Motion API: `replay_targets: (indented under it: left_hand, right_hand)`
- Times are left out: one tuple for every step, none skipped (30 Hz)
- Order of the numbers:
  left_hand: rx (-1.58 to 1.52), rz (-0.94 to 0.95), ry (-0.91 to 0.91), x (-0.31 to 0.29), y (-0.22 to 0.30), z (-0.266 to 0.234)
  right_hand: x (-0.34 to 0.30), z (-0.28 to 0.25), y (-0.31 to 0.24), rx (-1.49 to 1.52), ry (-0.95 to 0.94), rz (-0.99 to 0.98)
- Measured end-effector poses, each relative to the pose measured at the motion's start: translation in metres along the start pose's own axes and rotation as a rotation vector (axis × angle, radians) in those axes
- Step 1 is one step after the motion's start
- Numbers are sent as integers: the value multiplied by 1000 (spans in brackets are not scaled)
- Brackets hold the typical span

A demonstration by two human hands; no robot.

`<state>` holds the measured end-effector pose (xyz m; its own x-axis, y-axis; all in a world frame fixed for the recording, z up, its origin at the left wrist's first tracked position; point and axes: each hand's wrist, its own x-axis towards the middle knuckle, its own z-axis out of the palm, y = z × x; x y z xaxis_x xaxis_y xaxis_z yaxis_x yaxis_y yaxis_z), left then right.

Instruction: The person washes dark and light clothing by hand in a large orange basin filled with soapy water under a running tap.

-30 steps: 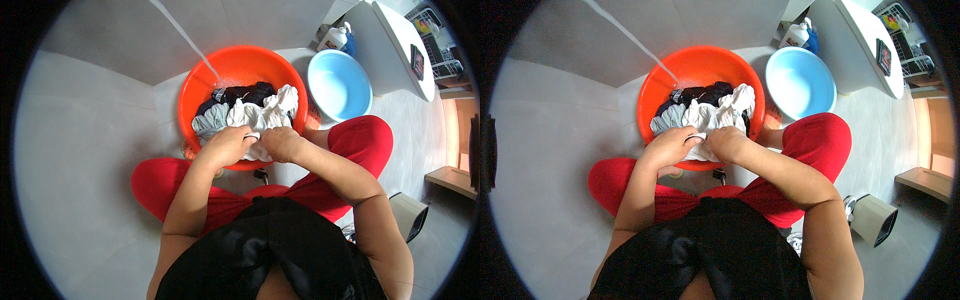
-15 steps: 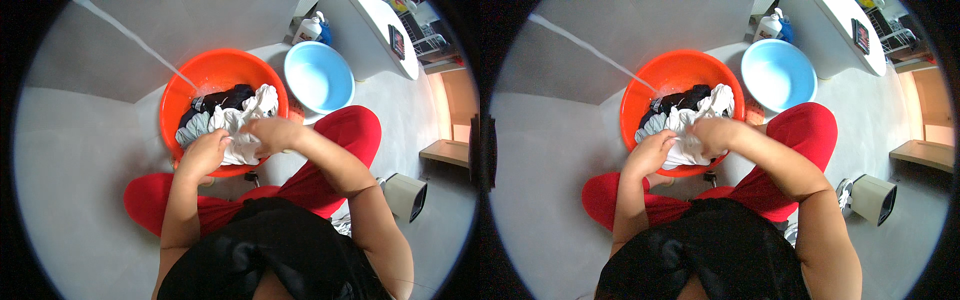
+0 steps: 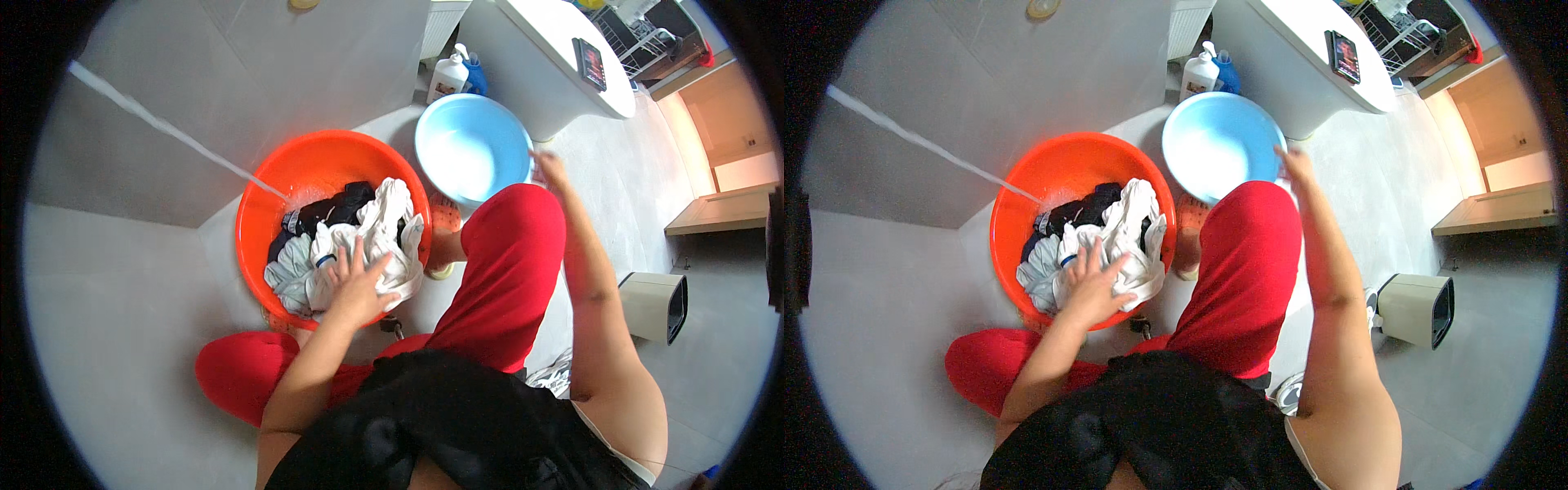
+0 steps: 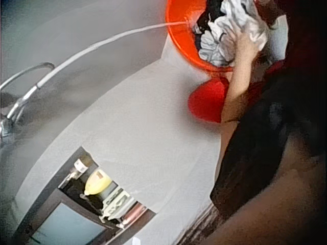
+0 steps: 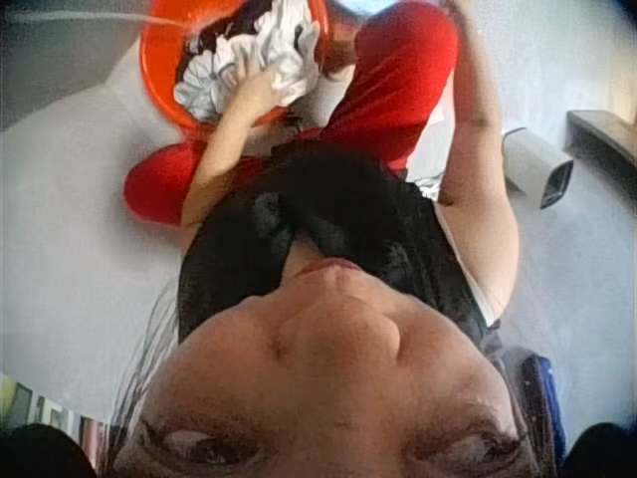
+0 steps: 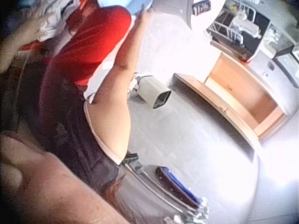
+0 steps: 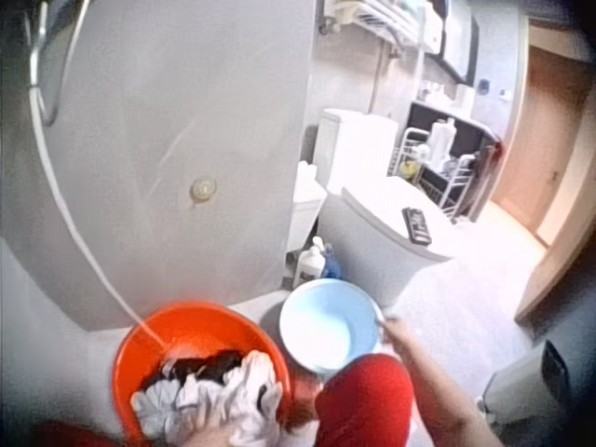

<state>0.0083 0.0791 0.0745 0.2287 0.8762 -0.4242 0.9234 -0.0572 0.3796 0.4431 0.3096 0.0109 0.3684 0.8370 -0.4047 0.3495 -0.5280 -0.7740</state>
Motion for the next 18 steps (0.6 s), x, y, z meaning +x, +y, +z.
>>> replay_targets:
  left_hand:
    - [49, -25, -46, 5, -3, 21]
    - [32, -28, -65, 11, -3, 32]
    - [32, -30, -34, 16, -12, 48]
    - [34, -35, -4, 20, -23, 56]
    - [-13, -67, 25, 20, -26, 49]
    - [-58, -91, 49, 22, -26, 40]
    - [-49, -113, 104, 21, -29, 36]
    - [-105, -161, 135, 22, -38, 39]
    - [-105, -202, 124, 24, -45, 39]
    - [-106, -244, 114, 25, -50, 40]
    - [-90, -266, 95, 26, -53, 44]
    - [-76, -286, 75, 27, -53, 42]
    - [-63, -307, 55, 26, -52, 42]
    - [-74, -323, 54, 22, -51, 41]
    - [-88, -335, 58, 21, -48, 39]
    - [-102, -347, 61, 19, -46, 37]
    - [-130, -331, 48, 18, -48, 39]
    - [-103, -317, 41, 15, -46, 36]
  right_hand:
    - [3, 10, 26, -38, 7, 137]
    - [3, 11, 56, -68, 30, 279]
    - [-2, 23, 80, -83, 9, 394]
    - [-8, 38, 92, -59, -13, 463]
    - [-15, 51, 104, -12, -22, 519]
    - [-21, 57, 111, 51, -20, 553]
    - [-28, 64, 114, 115, -13, 575]
    - [-31, 68, 114, 177, 5, 589]
    - [-31, 73, 112, 241, 18, 592]
    - [-32, 76, 109, 293, 43, 589]
    - [-32, 77, 105, 342, 67, 585]
    - [-32, 77, 102, 381, 96, 578]
    - [-31, 78, 97, 418, 121, 565]
    - [-30, 81, 92, 457, 149, 548]
    - [-29, 80, 84, 488, 183, 522]
    - [-26, 79, 74, 511, 217, 484]
    - [-25, 76, 63, 518, 252, 438]
    - [-24, 74, 51, 506, 280, 377]
